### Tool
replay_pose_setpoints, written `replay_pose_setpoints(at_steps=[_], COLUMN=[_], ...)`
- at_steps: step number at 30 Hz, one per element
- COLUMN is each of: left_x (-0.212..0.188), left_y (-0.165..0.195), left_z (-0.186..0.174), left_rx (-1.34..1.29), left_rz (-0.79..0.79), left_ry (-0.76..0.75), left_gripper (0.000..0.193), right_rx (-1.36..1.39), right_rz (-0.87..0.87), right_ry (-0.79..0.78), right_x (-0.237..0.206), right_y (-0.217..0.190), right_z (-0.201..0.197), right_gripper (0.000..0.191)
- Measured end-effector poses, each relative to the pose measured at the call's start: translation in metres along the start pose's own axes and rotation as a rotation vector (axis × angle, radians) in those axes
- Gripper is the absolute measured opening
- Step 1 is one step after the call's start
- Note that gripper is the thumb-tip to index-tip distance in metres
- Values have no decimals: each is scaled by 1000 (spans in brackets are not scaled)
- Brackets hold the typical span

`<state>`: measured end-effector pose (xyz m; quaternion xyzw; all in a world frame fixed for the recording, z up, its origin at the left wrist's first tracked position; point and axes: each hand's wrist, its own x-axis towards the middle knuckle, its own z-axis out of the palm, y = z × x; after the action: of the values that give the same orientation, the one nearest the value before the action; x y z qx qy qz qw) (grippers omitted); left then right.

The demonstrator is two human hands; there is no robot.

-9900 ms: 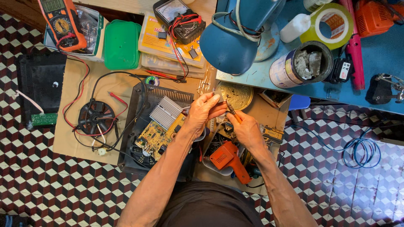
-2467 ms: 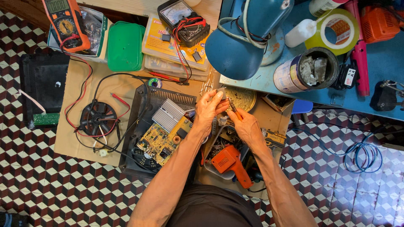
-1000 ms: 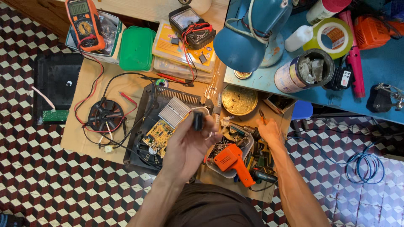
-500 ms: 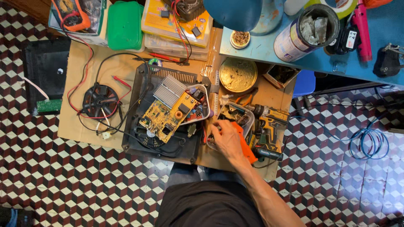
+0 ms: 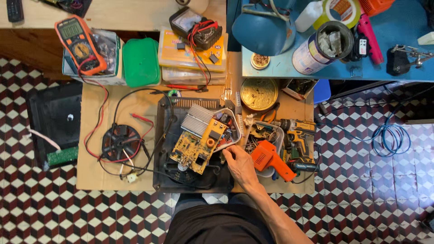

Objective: The person works on a circuit board, using a heat gun to apply heat to a component and then using pliers to remove it. They handle the board and components throughout the clip.

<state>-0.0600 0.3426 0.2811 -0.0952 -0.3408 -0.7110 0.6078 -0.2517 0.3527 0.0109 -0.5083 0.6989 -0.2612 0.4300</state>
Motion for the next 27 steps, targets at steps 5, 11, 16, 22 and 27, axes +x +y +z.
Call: replay_pose_setpoints(at_steps=[5, 11, 16, 22, 27], left_x=[2, -35, -65, -69, -58], left_y=[51, 81, 17, -63, -82], left_z=[-52, -127, -235, -297, -320], left_rx=[353, 928, 980, 1319, 1313], left_rz=[72, -279, -697, -830, -960], left_ry=[97, 606, 718, 384, 270], left_gripper=[22, 23, 32, 33, 33], right_rx=[53, 285, 412, 488, 538], right_rz=[178, 293, 349, 411, 425], right_ry=[84, 200, 254, 247, 241], right_x=[-2, -11, -9, 6, 10], right_y=[-14, -7, 3, 18, 24], right_z=[21, 57, 73, 75, 73], right_gripper=[29, 31, 33, 34, 32])
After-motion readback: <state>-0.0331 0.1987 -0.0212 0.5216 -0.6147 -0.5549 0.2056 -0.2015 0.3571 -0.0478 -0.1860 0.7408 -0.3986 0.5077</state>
